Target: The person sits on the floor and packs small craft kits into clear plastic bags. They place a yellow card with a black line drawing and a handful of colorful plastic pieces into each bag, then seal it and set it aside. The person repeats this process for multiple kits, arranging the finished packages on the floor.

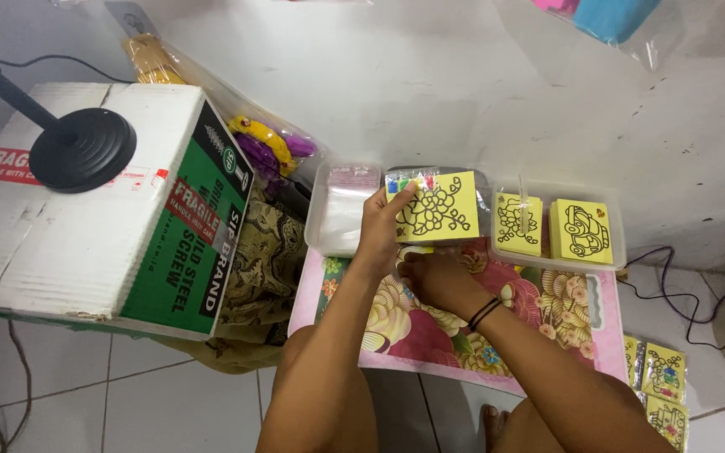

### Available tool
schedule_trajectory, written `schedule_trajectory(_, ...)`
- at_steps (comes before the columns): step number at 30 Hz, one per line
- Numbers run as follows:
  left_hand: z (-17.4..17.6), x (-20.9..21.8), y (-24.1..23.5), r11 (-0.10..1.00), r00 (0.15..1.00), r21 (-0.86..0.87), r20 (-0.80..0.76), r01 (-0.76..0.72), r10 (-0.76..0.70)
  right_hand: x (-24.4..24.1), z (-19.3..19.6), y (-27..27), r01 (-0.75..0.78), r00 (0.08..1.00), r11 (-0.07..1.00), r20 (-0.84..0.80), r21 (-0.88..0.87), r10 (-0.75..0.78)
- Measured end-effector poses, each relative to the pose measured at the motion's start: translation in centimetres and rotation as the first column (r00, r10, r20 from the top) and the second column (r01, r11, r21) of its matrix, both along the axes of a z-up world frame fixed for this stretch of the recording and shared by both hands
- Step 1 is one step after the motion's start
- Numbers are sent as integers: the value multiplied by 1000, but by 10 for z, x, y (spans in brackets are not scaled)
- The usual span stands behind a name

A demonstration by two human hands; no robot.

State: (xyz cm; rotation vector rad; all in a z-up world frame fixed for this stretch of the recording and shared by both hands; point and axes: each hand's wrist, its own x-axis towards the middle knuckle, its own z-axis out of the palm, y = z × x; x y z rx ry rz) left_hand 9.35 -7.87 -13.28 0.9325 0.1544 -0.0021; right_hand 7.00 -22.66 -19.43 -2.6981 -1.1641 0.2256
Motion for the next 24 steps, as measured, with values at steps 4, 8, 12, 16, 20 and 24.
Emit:
schedule_trajectory(4, 1, 0, -1, 1000, 1000, 8, 0, 0, 0, -3, -6, -4, 35, 998, 999, -42, -8, -35)
schedule_trajectory(8, 1, -1, -2, 1000, 1000, 21, -7, 14, -14, -1, 3, -5, 19, 1000, 999, 18, -36, -19)
schedule_trajectory(12, 6, -4, -4, 1000, 1000, 5, -5, 9, -9, -3, -10, -9, 96, 995, 994, -29, -57, -98)
schedule_trajectory(16, 7, -4, -3, 1000, 1000, 7, -8, 3, -3, 6, 10, -7, 62, 992, 993, 113, -98, -51)
schedule_trajectory(20, 0, 0, -3, 1000, 1000, -8, -1, -13, 13, -4, 81, -20, 234, 971, 972, 47, 4, -234)
schedule_trajectory(24, 4, -3, -4, 999, 999, -11, -19, -33, 33, 3, 84, -60, 547, 833, 666, -248, 506, -495)
